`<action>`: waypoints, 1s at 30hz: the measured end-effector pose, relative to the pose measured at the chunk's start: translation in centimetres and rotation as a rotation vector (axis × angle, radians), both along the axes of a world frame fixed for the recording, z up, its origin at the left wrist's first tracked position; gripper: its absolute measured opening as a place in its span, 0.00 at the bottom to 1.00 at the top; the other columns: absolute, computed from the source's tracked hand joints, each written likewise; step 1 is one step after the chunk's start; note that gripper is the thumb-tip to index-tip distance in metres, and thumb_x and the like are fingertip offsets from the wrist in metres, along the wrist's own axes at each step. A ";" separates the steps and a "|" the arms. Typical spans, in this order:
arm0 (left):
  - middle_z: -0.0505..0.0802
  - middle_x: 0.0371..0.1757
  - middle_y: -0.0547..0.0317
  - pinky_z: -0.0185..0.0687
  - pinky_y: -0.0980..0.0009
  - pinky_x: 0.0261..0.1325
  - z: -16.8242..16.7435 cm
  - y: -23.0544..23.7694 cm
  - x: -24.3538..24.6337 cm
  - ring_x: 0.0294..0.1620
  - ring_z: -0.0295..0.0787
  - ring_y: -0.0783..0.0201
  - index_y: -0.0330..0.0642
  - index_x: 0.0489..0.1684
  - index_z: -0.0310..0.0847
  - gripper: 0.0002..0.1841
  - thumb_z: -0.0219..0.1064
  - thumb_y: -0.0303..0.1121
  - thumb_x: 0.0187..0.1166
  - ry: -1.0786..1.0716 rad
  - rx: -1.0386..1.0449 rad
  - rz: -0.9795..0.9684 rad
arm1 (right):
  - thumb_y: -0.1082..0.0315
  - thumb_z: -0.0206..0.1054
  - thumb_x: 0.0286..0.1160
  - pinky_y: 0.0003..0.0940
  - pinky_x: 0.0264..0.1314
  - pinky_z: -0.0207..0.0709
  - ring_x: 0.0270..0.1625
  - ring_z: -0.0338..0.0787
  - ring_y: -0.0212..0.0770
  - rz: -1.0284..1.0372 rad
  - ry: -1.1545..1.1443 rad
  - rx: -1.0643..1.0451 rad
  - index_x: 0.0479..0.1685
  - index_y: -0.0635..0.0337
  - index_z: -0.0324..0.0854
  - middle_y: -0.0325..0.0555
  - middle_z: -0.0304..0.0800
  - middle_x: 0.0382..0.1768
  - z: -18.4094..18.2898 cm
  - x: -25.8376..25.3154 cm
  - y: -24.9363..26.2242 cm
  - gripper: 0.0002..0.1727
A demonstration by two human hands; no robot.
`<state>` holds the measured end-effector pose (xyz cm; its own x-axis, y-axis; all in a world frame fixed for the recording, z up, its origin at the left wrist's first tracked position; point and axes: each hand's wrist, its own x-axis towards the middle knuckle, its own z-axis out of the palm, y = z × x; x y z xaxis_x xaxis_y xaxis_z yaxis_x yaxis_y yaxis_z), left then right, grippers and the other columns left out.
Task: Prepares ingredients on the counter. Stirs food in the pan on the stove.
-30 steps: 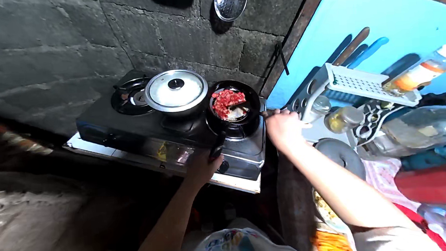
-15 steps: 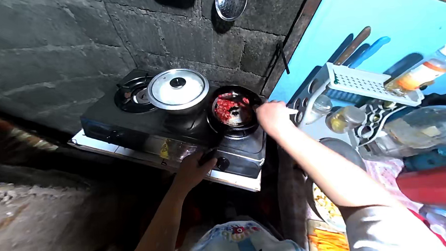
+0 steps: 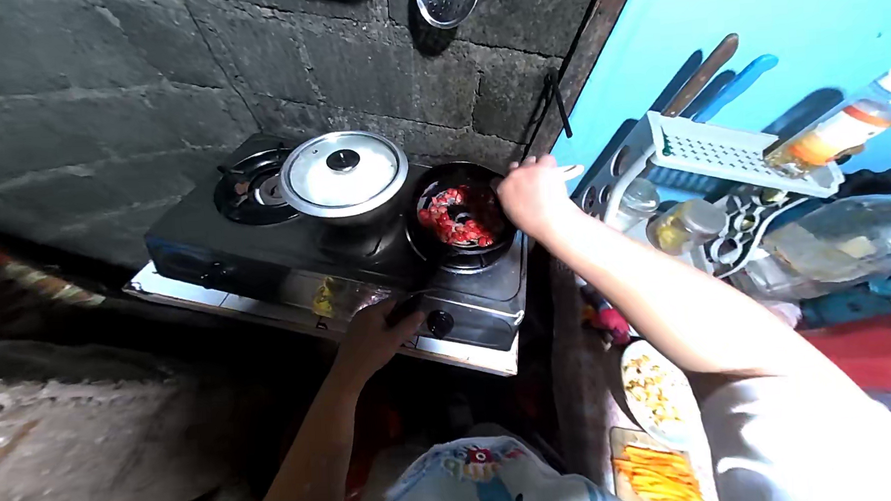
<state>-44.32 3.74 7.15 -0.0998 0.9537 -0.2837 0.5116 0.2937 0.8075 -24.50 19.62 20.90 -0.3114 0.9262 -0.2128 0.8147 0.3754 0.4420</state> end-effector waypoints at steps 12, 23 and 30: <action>0.90 0.37 0.55 0.81 0.60 0.47 -0.1 -0.1 0.1 0.37 0.85 0.66 0.37 0.52 0.88 0.17 0.71 0.43 0.81 -0.015 0.047 0.009 | 0.73 0.63 0.80 0.65 0.37 0.79 0.45 0.92 0.66 -0.139 -0.029 -0.147 0.40 0.59 0.90 0.61 0.91 0.37 6.9 6.0 -6.0 0.08; 0.90 0.35 0.57 0.80 0.60 0.46 -0.1 0.3 -0.4 0.35 0.84 0.66 0.37 0.49 0.88 0.16 0.72 0.44 0.80 -0.014 0.028 -0.021 | 0.77 0.60 0.80 0.62 0.54 0.76 0.57 0.89 0.66 -0.011 -0.037 -0.045 0.54 0.60 0.90 0.64 0.91 0.51 1.4 5.8 -4.9 0.14; 0.89 0.34 0.54 0.80 0.57 0.46 0.3 0.3 -0.4 0.35 0.84 0.62 0.35 0.47 0.88 0.18 0.71 0.45 0.81 0.026 0.004 -0.044 | 0.74 0.63 0.80 0.69 0.48 0.78 0.53 0.91 0.71 -0.158 0.107 -0.026 0.51 0.60 0.91 0.66 0.92 0.47 3.0 4.2 -2.2 0.11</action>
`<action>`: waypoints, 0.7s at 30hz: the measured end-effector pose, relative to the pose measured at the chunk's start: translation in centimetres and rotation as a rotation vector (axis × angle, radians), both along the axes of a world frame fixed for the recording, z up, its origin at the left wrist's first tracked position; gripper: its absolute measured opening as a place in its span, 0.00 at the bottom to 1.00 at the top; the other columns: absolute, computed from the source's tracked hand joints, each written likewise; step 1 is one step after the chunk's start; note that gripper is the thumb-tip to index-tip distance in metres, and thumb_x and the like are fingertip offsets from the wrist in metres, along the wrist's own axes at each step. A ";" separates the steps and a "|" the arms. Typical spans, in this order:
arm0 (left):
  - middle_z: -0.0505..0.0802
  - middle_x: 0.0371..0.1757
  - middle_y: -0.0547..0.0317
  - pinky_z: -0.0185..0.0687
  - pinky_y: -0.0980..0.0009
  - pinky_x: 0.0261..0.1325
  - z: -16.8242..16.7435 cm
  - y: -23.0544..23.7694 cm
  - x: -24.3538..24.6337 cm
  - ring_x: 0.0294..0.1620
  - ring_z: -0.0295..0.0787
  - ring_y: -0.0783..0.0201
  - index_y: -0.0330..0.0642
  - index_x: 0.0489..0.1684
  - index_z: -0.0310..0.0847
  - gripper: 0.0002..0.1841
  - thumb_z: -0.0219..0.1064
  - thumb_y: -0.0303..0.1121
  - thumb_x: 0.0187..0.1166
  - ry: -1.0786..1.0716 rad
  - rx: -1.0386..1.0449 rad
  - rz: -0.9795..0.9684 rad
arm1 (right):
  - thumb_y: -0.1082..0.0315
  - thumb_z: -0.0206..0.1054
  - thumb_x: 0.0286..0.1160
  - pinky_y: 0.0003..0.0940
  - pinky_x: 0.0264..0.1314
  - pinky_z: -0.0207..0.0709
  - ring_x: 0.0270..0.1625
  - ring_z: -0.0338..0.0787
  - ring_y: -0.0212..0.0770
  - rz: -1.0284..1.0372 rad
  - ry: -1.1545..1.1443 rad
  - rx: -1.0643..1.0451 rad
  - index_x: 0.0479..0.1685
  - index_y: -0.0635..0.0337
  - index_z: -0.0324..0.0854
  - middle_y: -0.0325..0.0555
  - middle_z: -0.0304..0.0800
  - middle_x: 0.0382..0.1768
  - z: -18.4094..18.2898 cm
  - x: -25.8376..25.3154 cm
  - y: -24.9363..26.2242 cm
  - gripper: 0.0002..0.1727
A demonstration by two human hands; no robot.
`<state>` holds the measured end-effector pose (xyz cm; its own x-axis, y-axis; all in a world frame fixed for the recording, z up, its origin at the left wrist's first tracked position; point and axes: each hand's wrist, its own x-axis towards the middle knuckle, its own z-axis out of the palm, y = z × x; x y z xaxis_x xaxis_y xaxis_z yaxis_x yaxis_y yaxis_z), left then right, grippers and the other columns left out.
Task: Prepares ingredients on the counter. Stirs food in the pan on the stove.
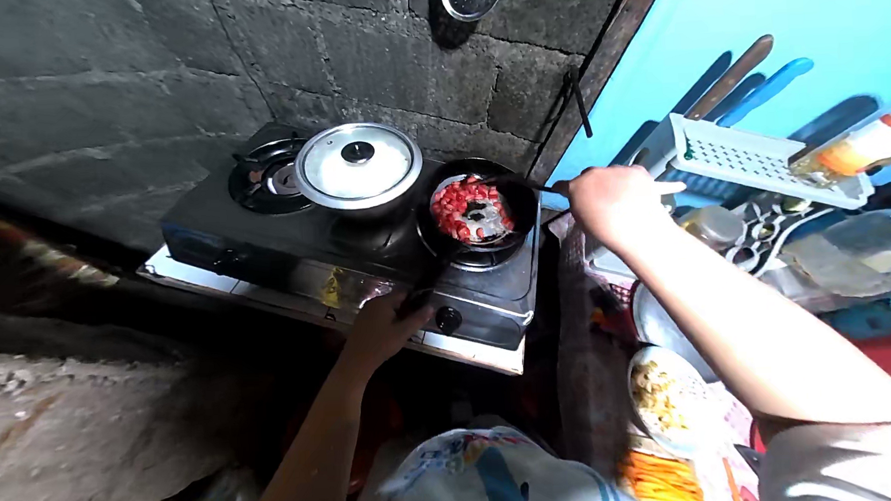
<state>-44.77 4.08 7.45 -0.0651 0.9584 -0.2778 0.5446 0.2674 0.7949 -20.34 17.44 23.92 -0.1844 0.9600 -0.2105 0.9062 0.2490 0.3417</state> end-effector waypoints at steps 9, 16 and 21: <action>0.90 0.36 0.52 0.82 0.54 0.48 -0.3 0.1 -0.3 0.37 0.86 0.59 0.36 0.49 0.88 0.19 0.71 0.46 0.81 0.012 0.021 -0.010 | 0.75 0.57 0.84 0.65 0.54 0.79 0.56 0.91 0.67 0.092 -0.116 -0.130 0.42 0.71 0.86 0.66 0.90 0.47 -1.5 -5.7 0.0 0.12; 0.92 0.38 0.49 0.83 0.51 0.50 -0.4 0.1 -0.2 0.39 0.88 0.57 0.35 0.51 0.88 0.19 0.69 0.45 0.82 0.025 0.027 -0.014 | 0.77 0.62 0.80 0.64 0.63 0.73 0.58 0.88 0.66 0.267 -0.269 -0.012 0.46 0.69 0.89 0.64 0.90 0.48 1.0 -0.8 -2.4 0.09; 0.91 0.38 0.48 0.82 0.51 0.50 -0.2 0.1 -0.2 0.39 0.87 0.56 0.34 0.51 0.88 0.19 0.70 0.45 0.82 0.041 0.024 -0.022 | 0.74 0.67 0.80 0.64 0.51 0.74 0.49 0.89 0.67 0.286 -0.171 0.164 0.42 0.59 0.93 0.62 0.91 0.40 4.0 3.5 -4.1 0.08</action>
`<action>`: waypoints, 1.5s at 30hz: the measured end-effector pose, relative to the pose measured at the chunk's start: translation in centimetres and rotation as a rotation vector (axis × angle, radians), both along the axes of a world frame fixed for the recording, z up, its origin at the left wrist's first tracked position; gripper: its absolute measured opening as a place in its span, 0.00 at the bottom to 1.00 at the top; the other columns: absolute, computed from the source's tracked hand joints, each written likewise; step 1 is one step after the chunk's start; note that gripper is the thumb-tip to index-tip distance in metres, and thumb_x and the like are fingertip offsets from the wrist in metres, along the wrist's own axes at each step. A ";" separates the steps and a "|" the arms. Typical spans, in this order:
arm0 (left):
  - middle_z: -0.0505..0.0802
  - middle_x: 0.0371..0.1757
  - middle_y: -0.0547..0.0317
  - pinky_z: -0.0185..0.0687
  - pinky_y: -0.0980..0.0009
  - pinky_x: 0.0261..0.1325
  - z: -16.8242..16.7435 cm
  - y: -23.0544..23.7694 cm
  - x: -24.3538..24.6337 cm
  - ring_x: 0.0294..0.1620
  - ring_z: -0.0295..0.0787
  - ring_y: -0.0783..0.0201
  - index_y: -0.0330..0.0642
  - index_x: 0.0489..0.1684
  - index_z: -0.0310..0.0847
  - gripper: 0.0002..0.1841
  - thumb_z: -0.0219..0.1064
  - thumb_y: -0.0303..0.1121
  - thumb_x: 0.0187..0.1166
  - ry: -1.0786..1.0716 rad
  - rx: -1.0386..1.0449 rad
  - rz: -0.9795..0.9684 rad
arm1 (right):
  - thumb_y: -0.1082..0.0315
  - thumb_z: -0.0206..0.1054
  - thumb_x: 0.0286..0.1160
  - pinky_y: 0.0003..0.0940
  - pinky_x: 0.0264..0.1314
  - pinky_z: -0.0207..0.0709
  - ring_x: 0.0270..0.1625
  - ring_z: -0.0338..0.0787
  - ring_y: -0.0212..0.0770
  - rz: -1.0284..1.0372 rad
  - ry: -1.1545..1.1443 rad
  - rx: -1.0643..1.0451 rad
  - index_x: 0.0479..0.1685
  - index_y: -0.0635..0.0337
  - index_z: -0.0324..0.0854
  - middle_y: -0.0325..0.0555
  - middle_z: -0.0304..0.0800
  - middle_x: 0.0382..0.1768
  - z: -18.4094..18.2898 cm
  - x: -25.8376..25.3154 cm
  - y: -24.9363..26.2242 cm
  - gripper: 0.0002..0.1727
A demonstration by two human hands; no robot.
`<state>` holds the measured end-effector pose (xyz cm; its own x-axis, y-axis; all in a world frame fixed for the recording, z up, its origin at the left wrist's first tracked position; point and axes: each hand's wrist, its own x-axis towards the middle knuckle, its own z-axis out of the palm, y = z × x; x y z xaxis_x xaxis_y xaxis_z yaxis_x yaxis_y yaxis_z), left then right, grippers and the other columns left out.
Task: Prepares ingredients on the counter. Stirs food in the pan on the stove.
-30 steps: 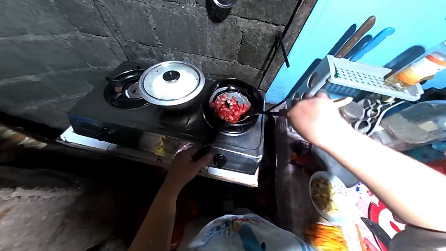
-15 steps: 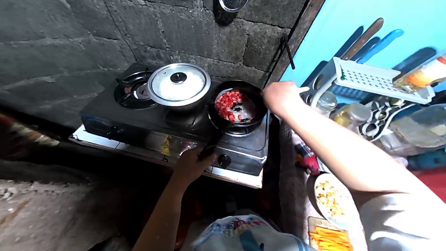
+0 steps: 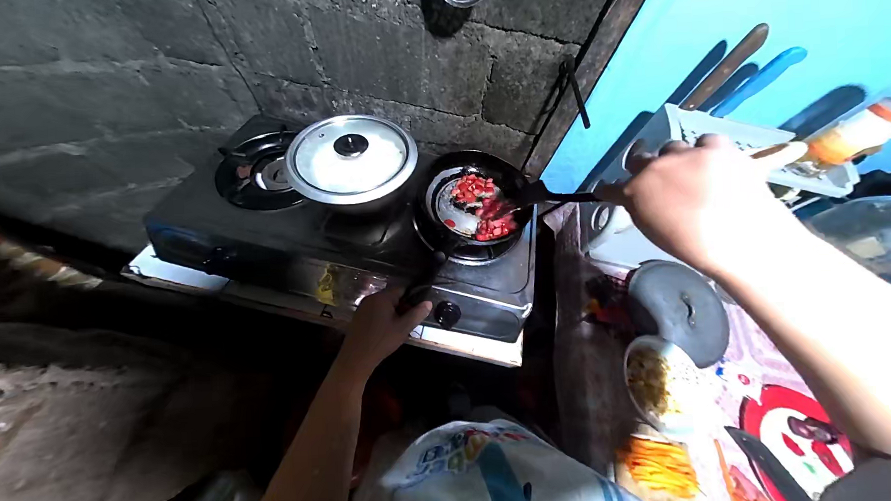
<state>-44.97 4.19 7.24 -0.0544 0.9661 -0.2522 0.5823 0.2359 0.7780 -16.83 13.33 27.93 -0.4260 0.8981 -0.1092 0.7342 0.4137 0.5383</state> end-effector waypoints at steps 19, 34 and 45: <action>0.90 0.36 0.52 0.82 0.54 0.48 0.2 -0.2 0.3 0.37 0.86 0.60 0.36 0.51 0.88 0.18 0.70 0.45 0.81 -0.002 0.004 0.026 | 0.70 0.61 0.84 0.72 0.47 0.79 0.56 0.90 0.72 -0.414 0.272 -0.257 0.44 0.68 0.88 0.69 0.91 0.50 -5.6 -5.6 5.4 0.12; 0.92 0.39 0.53 0.82 0.55 0.50 0.2 0.0 0.1 0.39 0.88 0.61 0.38 0.53 0.88 0.19 0.70 0.46 0.81 0.001 -0.018 0.013 | 0.69 0.59 0.85 0.69 0.47 0.79 0.56 0.90 0.70 -0.383 0.241 -0.267 0.42 0.71 0.86 0.68 0.90 0.50 -5.2 -8.2 6.0 0.13; 0.90 0.38 0.48 0.81 0.51 0.49 0.3 0.0 0.2 0.39 0.87 0.56 0.34 0.52 0.87 0.20 0.70 0.46 0.82 0.035 -0.013 0.006 | 0.72 0.62 0.82 0.67 0.51 0.75 0.48 0.90 0.68 -0.117 -0.015 -0.141 0.32 0.70 0.86 0.66 0.89 0.36 -1.3 -5.3 1.6 0.12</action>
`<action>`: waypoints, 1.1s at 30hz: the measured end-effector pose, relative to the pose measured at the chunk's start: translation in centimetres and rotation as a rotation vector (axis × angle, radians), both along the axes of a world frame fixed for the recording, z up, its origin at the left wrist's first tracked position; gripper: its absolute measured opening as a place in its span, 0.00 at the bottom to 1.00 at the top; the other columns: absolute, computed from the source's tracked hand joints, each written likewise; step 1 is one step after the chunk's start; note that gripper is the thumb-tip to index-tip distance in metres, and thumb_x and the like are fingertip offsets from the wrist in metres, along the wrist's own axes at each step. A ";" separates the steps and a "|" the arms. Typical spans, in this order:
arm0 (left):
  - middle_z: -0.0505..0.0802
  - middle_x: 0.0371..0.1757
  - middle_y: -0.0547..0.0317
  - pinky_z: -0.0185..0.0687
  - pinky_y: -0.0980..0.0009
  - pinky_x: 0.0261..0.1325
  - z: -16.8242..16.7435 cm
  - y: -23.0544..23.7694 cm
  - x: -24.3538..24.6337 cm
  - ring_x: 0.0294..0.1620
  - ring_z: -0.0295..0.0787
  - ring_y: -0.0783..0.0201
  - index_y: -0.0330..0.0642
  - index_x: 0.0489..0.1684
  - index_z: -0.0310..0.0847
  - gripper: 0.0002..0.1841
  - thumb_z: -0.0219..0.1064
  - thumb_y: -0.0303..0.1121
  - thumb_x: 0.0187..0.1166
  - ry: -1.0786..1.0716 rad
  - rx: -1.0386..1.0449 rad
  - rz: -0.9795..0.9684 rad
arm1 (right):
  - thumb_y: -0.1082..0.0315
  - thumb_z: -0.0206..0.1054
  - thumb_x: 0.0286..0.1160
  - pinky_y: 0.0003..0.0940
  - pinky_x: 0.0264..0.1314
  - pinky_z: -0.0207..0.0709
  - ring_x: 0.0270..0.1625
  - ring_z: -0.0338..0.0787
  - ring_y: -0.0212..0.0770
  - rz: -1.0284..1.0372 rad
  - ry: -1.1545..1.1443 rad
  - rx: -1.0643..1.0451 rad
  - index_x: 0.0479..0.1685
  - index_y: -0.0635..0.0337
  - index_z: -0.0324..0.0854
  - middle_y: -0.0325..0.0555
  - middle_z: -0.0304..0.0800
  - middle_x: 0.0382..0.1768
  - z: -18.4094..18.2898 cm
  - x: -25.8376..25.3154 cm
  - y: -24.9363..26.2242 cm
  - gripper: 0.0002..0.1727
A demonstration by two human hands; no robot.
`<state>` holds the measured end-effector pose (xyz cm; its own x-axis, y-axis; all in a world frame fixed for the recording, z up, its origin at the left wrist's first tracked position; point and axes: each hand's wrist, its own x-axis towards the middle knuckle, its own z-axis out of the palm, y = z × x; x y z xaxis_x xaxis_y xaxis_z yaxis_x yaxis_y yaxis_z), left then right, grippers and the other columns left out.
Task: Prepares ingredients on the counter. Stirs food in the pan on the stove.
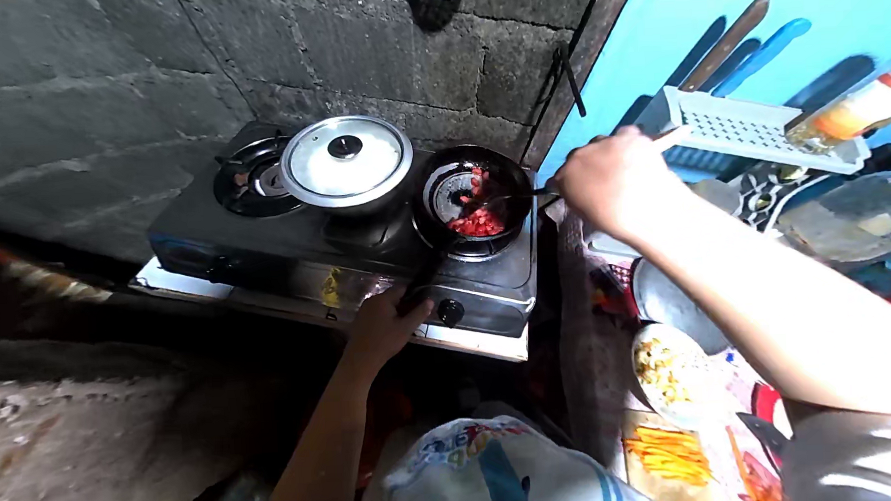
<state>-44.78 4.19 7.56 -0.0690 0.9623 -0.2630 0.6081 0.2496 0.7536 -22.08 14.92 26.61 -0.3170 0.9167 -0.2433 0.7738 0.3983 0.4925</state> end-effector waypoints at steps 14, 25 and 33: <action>0.90 0.35 0.51 0.81 0.52 0.46 -0.5 -0.4 0.4 0.36 0.86 0.57 0.35 0.52 0.88 0.19 0.69 0.46 0.82 0.008 0.062 0.025 | 0.69 0.60 0.85 0.66 0.44 0.79 0.52 0.91 0.68 -0.274 0.062 -0.166 0.39 0.68 0.86 0.66 0.90 0.44 -1.7 -0.6 1.7 0.12; 0.90 0.34 0.53 0.81 0.54 0.45 -0.9 -0.2 0.2 0.35 0.86 0.60 0.37 0.49 0.88 0.19 0.70 0.47 0.81 -0.006 0.051 0.031 | 0.63 0.68 0.78 0.63 0.36 0.78 0.43 0.91 0.60 -0.155 0.118 -0.244 0.37 0.50 0.88 0.52 0.89 0.34 1.3 0.8 -1.3 0.05; 0.90 0.36 0.48 0.82 0.49 0.48 -0.3 -0.2 0.0 0.38 0.88 0.55 0.34 0.50 0.87 0.21 0.69 0.47 0.82 0.020 0.031 0.004 | 0.68 0.66 0.80 0.70 0.40 0.79 0.49 0.92 0.68 -0.214 0.218 -0.109 0.45 0.55 0.90 0.61 0.92 0.41 -0.3 1.3 1.3 0.07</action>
